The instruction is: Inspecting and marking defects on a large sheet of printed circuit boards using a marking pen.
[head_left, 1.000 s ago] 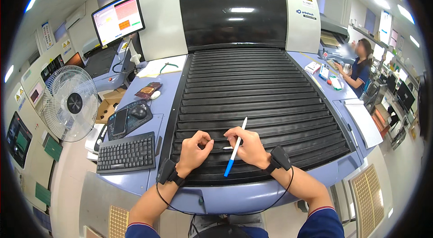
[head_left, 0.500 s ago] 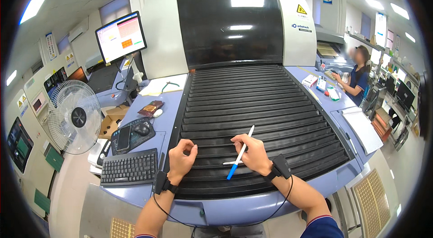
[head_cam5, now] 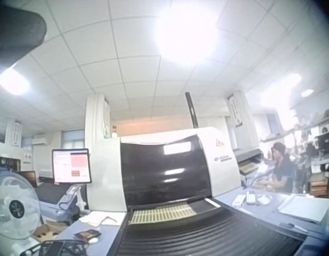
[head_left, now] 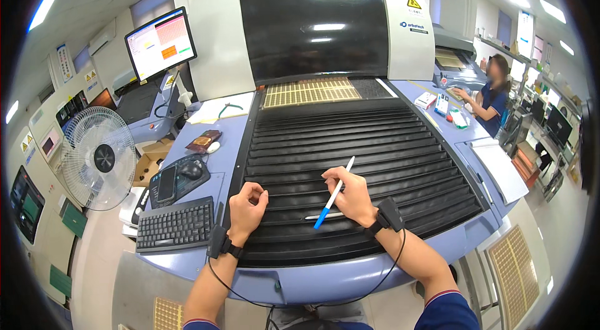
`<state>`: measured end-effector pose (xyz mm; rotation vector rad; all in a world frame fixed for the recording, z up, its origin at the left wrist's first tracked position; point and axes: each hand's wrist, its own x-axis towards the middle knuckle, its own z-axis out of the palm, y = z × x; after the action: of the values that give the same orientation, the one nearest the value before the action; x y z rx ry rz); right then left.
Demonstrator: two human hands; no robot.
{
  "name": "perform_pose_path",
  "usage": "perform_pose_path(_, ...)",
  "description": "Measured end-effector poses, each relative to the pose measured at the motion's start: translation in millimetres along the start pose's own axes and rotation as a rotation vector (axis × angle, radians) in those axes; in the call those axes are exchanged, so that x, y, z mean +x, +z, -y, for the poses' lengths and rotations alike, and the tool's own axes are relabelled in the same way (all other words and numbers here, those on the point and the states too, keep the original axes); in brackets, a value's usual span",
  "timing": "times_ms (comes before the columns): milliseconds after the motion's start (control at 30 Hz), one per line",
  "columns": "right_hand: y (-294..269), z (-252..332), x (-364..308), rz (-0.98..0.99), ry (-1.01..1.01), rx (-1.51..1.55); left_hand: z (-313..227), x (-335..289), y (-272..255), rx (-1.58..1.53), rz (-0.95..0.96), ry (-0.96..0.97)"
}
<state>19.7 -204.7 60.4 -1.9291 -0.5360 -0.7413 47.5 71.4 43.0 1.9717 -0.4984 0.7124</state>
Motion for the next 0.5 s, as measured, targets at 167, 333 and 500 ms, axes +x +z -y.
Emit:
perform_pose_path(167,-7,-5,3,-0.06,-0.022,-0.056,8,6,-1,0.011,-0.082,-0.041)
perform_pose_path(333,-15,-14,13,-0.119,-0.03,-0.104,7,8,-6,0.142,-0.079,-0.123)
perform_pose_path(500,-24,-36,16,-0.094,-0.028,-0.267,9,10,0,0.459,-0.073,0.012)
